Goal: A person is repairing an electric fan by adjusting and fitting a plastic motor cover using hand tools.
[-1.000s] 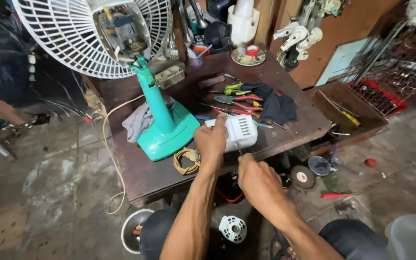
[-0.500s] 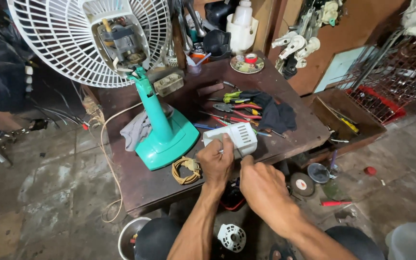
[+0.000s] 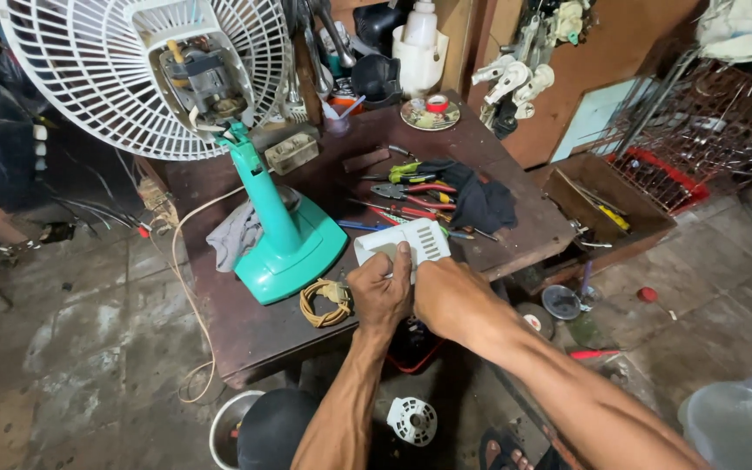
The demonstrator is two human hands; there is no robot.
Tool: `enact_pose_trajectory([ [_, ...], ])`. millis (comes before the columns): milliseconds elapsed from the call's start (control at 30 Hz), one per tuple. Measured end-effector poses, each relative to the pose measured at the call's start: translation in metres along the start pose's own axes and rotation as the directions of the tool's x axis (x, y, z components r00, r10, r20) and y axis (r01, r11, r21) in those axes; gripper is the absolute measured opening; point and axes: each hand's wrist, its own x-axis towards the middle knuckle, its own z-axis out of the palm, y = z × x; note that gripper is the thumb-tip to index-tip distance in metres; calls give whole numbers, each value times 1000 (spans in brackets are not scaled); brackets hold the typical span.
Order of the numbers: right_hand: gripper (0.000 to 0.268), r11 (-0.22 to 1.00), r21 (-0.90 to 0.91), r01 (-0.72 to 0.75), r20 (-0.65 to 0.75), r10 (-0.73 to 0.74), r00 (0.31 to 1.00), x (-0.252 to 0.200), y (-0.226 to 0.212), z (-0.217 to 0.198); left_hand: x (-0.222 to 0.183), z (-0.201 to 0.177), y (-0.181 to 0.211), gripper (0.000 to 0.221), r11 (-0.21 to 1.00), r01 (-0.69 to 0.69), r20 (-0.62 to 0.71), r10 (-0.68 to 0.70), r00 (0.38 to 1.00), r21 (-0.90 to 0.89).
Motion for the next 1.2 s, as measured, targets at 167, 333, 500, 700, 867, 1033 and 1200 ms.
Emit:
enact_pose_trajectory([
  [167,29,994,71,-84,-37,87,996,-2,-4,0,-7,-2,-2,58,1000,-8,23,8,1000,-8],
  [333,33,955,180,-237,-30,246,969,-7,-9,0,-10,-3,2,58,1000,-3,15,3,1000,-19],
  [500,29,997,-66,49,-10,-49,999,-1,6,10,-13,-3,1,60,998,56,35,-56,998,-1],
  [700,35,996,14,84,-174,-81,981,27,24,35,0,-2,-3,58,994,104,50,-106,993,35],
  [867,36,993,-23,115,-223,-117,968,8,9,31,11,-11,-2,54,975,208,131,-216,968,72],
  [1033,34,994,-8,107,-240,-105,965,7,5,36,14,-6,-10,52,909,387,163,-410,897,158],
  [1200,32,991,-97,94,-267,-116,957,15,13,56,18,5,-14,47,860,478,57,-494,867,179],
])
